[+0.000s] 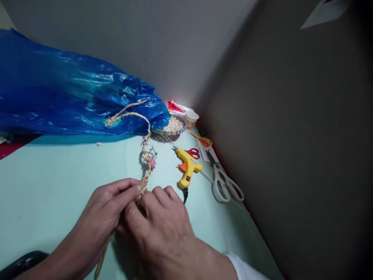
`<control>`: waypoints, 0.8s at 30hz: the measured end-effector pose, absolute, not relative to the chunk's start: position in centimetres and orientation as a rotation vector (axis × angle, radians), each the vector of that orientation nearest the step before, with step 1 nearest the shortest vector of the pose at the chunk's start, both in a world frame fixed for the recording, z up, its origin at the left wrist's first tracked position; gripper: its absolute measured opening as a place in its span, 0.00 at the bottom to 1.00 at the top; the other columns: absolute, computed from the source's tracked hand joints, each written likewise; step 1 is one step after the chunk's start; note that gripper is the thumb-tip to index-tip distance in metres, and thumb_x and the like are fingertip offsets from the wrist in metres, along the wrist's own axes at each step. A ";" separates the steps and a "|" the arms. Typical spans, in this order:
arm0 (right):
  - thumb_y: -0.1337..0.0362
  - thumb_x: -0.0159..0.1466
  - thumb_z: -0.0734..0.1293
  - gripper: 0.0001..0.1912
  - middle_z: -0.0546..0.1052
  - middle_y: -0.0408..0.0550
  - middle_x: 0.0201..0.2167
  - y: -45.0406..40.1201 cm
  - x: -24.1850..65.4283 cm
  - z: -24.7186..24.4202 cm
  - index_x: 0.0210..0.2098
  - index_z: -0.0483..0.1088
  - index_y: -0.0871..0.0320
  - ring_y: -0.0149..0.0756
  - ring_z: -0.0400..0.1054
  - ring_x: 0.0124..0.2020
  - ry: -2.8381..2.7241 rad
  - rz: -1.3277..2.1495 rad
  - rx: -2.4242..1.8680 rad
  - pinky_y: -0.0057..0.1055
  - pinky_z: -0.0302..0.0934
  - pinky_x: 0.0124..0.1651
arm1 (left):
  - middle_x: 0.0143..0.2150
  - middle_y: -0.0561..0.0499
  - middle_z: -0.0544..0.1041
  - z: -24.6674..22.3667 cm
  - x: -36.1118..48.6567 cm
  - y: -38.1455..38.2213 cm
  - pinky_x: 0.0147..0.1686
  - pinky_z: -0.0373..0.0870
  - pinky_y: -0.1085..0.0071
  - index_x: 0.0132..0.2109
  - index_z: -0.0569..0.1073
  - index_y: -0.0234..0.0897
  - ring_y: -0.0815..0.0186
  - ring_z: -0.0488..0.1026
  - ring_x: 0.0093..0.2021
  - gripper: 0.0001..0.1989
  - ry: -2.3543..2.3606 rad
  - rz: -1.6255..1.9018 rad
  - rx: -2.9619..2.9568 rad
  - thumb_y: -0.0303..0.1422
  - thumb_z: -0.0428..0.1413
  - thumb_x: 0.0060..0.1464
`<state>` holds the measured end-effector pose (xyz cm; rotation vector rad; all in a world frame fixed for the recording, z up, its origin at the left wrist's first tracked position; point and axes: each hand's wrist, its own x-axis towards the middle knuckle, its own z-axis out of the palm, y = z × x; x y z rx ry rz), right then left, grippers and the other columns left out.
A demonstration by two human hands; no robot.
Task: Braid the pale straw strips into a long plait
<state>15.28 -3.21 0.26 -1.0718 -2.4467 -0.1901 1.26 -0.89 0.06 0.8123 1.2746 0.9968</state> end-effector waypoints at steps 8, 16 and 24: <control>0.56 0.73 0.60 0.12 0.76 0.45 0.34 -0.8 16.6 0.7 0.45 0.69 0.57 0.33 0.73 0.36 -1.695 1.348 -1.180 0.30 0.65 0.44 | 0.23 0.56 0.74 -0.2 1.0 -1.0 0.26 0.65 0.77 0.33 0.80 0.38 0.68 0.68 0.26 0.13 1.300 0.993 0.861 0.42 0.67 0.44; 0.51 0.65 0.70 0.16 0.70 0.39 0.27 -0.1 15.8 -0.9 0.39 0.70 0.58 0.28 0.61 0.27 -1.549 1.368 -1.180 0.23 0.55 0.30 | 0.24 0.56 0.74 -0.1 0.9 -0.8 0.27 0.63 0.74 0.39 0.76 0.35 0.67 0.66 0.28 0.22 1.411 0.990 0.855 0.42 0.68 0.37; 0.49 0.63 0.70 0.20 0.74 0.43 0.22 -0.1 15.0 -0.9 0.26 0.72 0.60 0.28 0.63 0.25 -1.358 1.583 -1.079 0.26 0.57 0.34 | 0.19 0.62 0.73 -1.6 0.2 -0.7 0.23 0.59 0.77 0.44 0.63 0.45 0.69 0.67 0.22 0.17 1.267 1.130 1.089 0.41 0.61 0.52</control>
